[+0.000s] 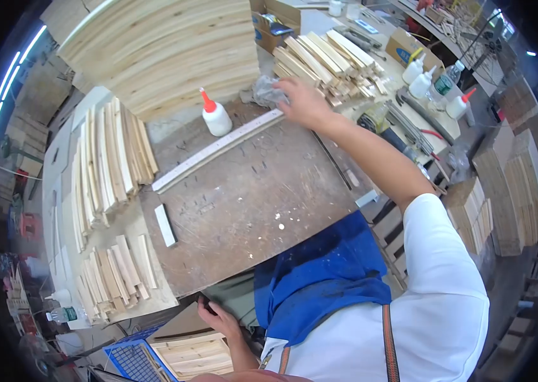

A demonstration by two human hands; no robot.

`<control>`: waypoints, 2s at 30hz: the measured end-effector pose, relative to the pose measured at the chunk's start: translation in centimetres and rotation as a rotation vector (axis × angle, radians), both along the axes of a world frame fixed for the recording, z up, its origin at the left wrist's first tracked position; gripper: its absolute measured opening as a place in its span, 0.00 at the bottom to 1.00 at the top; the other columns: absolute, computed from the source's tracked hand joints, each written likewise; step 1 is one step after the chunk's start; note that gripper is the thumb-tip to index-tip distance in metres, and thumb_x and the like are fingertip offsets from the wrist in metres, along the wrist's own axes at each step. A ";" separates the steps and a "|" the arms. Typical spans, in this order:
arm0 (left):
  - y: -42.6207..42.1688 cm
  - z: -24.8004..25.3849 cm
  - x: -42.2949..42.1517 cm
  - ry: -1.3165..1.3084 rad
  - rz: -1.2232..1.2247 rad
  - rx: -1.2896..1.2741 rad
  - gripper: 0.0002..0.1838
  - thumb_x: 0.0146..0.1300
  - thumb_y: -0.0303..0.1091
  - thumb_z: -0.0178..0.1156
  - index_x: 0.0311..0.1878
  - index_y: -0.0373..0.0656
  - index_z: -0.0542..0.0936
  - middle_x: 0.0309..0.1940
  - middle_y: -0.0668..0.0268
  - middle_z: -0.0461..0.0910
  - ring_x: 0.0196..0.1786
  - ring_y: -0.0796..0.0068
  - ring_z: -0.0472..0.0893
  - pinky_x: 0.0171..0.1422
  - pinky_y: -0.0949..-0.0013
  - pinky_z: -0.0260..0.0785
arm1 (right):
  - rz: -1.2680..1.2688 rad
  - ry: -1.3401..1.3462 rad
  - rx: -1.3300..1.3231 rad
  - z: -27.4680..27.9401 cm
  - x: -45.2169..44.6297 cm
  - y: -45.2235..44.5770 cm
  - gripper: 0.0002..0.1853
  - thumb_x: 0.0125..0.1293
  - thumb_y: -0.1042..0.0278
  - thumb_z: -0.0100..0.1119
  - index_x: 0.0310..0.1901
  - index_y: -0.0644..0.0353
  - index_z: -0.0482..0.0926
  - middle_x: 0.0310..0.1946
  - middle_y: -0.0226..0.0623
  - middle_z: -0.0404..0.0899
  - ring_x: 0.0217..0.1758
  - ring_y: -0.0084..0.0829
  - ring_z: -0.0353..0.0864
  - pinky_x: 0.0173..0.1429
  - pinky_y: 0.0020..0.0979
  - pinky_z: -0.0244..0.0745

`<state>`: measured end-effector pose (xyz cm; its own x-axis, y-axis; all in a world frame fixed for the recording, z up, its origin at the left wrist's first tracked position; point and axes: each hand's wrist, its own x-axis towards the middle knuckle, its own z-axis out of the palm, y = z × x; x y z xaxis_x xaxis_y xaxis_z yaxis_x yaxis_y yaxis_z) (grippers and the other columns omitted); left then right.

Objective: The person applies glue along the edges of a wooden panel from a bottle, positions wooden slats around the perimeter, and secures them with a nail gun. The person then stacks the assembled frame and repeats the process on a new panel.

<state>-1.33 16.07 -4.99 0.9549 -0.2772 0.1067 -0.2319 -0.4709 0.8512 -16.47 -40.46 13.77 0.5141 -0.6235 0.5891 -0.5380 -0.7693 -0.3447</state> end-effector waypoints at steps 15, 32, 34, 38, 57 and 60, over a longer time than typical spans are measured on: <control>-8.5 -8.9 0.3 -0.462 -0.286 0.139 0.20 0.60 0.30 0.66 0.57 0.41 0.81 0.59 0.50 0.78 0.64 0.41 0.75 0.67 0.42 0.66 | 0.022 0.496 0.086 -4.9 3.6 -11.9 0.13 0.62 0.64 0.70 0.48 0.55 0.88 0.49 0.48 0.86 0.44 0.56 0.88 0.51 0.51 0.83; -14.1 -14.7 0.3 -0.498 -0.303 0.118 0.18 0.59 0.31 0.68 0.55 0.45 0.83 0.61 0.53 0.78 0.64 0.45 0.75 0.69 0.44 0.64 | -0.160 0.185 -0.507 16.8 12.2 -18.9 0.21 0.74 0.54 0.65 0.62 0.57 0.84 0.63 0.47 0.83 0.68 0.50 0.80 0.71 0.47 0.76; -14.1 -14.0 0.3 -0.474 -0.319 0.088 0.18 0.60 0.31 0.68 0.54 0.46 0.84 0.61 0.54 0.78 0.64 0.45 0.75 0.70 0.44 0.64 | -0.175 0.304 -0.369 18.2 12.5 -18.7 0.22 0.75 0.54 0.64 0.63 0.57 0.84 0.62 0.48 0.84 0.68 0.50 0.81 0.70 0.47 0.76; -11.0 -9.3 0.7 -0.462 -0.302 0.067 0.17 0.61 0.30 0.67 0.54 0.46 0.84 0.60 0.54 0.79 0.64 0.46 0.75 0.70 0.45 0.65 | -0.164 0.398 -0.360 23.7 13.0 -15.6 0.19 0.76 0.57 0.61 0.61 0.56 0.84 0.56 0.49 0.86 0.64 0.52 0.83 0.68 0.50 0.77; -6.0 -5.4 0.7 -0.442 -0.295 0.081 0.16 0.64 0.30 0.66 0.54 0.41 0.81 0.58 0.52 0.80 0.64 0.43 0.76 0.69 0.44 0.66 | 0.114 0.047 -0.704 16.8 -10.1 12.0 0.08 0.77 0.71 0.61 0.52 0.64 0.83 0.44 0.44 0.88 0.49 0.48 0.89 0.55 0.44 0.84; -5.7 -5.3 1.8 -0.483 -0.314 0.122 0.16 0.66 0.29 0.65 0.57 0.41 0.81 0.57 0.52 0.81 0.63 0.44 0.76 0.71 0.45 0.65 | 0.281 0.057 -0.536 11.2 -9.7 13.5 0.07 0.75 0.69 0.62 0.48 0.63 0.83 0.42 0.43 0.87 0.48 0.47 0.89 0.53 0.45 0.85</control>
<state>0.43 10.42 -10.28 0.6762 -0.5763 0.4589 -0.7240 -0.4047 0.5585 -26.19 -26.97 24.97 0.6558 -0.0833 0.7503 -0.2955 -0.9429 0.1536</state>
